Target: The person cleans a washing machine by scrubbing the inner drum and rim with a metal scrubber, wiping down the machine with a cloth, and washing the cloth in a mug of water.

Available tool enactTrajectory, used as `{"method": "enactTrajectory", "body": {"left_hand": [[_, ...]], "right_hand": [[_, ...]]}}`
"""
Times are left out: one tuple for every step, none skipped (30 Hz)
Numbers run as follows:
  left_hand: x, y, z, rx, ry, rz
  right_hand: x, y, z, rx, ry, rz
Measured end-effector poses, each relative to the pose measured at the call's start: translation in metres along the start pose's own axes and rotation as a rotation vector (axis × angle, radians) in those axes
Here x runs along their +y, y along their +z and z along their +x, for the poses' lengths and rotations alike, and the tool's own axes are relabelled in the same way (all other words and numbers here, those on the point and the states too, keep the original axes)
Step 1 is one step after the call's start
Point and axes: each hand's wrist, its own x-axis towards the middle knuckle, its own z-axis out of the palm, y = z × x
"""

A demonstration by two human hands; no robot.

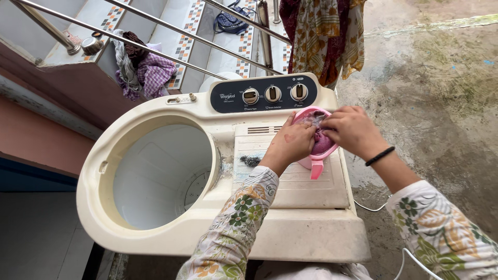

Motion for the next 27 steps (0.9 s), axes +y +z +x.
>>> {"method": "enactTrajectory", "body": {"left_hand": [[0.002,0.001,-0.004,0.083,0.031,0.036],[0.004,0.001,-0.005,0.167,0.061,0.072],[0.007,0.000,-0.006,0.168,0.061,0.070],[0.009,-0.003,-0.007,0.061,0.015,0.095],[0.012,-0.006,-0.008,-0.045,-0.031,0.119],[0.013,-0.011,-0.007,-0.046,-0.030,0.121],[0.014,-0.017,-0.003,-0.055,-0.014,0.122],[0.014,-0.021,-0.001,-0.065,0.001,0.122],[0.014,-0.024,-0.001,-0.066,0.002,0.122],[0.011,-0.026,-0.001,-0.078,-0.014,0.085],[0.008,-0.024,0.000,-0.091,-0.029,0.048],[0.007,-0.018,-0.001,-0.091,-0.030,0.046],[0.005,-0.008,-0.003,0.103,0.020,-0.065],[0.001,0.002,-0.004,0.295,0.072,-0.173],[-0.002,0.014,-0.003,0.295,0.071,-0.173],[-0.004,0.024,0.000,0.274,0.070,-0.057],[-0.006,0.031,0.003,0.253,0.069,0.058],[-0.007,0.036,0.004,0.252,0.068,0.059],[-0.006,0.038,0.005,0.234,0.029,0.012],[-0.006,0.037,0.005,0.218,-0.011,-0.033],[-0.005,0.033,0.003,0.219,-0.012,-0.030],[-0.004,0.028,0.002,0.252,0.003,-0.079],[-0.002,0.022,0.000,0.286,0.018,-0.128],[0.000,0.015,0.000,0.286,0.019,-0.126],[0.001,0.008,0.001,0.281,-0.043,-0.207],[0.002,0.002,0.000,0.275,-0.107,-0.289],[0.002,-0.003,0.000,0.273,-0.108,-0.289]], "right_hand": [[-0.005,0.003,0.001,-0.027,-0.015,-0.076],[-0.008,0.006,0.002,-0.055,-0.030,-0.153],[-0.008,0.010,0.002,-0.056,-0.030,-0.155],[-0.008,0.014,0.001,-0.070,-0.062,-0.179],[-0.007,0.018,0.000,-0.083,-0.093,-0.204],[-0.003,0.020,0.001,-0.082,-0.092,-0.203],[0.004,0.020,0.003,-0.070,-0.079,-0.037],[0.009,0.021,0.002,-0.060,-0.066,0.129],[0.012,0.021,0.000,-0.060,-0.065,0.129],[0.016,0.019,-0.002,0.017,0.013,0.245],[0.019,0.017,-0.003,0.094,0.092,0.360],[0.020,0.017,-0.002,0.093,0.092,0.360],[0.021,0.018,0.000,0.084,0.048,0.328],[0.020,0.020,0.002,0.075,0.003,0.297],[0.016,0.024,0.003,0.074,0.003,0.298],[0.010,0.031,0.005,-0.013,-0.020,0.203],[0.005,0.036,0.006,-0.099,-0.042,0.107],[0.002,0.039,0.003,-0.098,-0.042,0.109],[0.001,0.040,0.000,-0.129,0.019,0.079],[0.000,0.041,-0.001,-0.157,0.077,0.048],[0.001,0.042,0.000,-0.155,0.074,0.049],[0.004,0.042,0.001,-0.112,0.070,0.093],[0.006,0.041,0.003,-0.069,0.066,0.137],[0.007,0.041,0.003,-0.067,0.066,0.137],[0.008,0.039,0.004,0.035,0.099,0.223],[0.008,0.039,0.005,0.135,0.132,0.309],[0.006,0.040,0.007,0.134,0.132,0.310]]}}
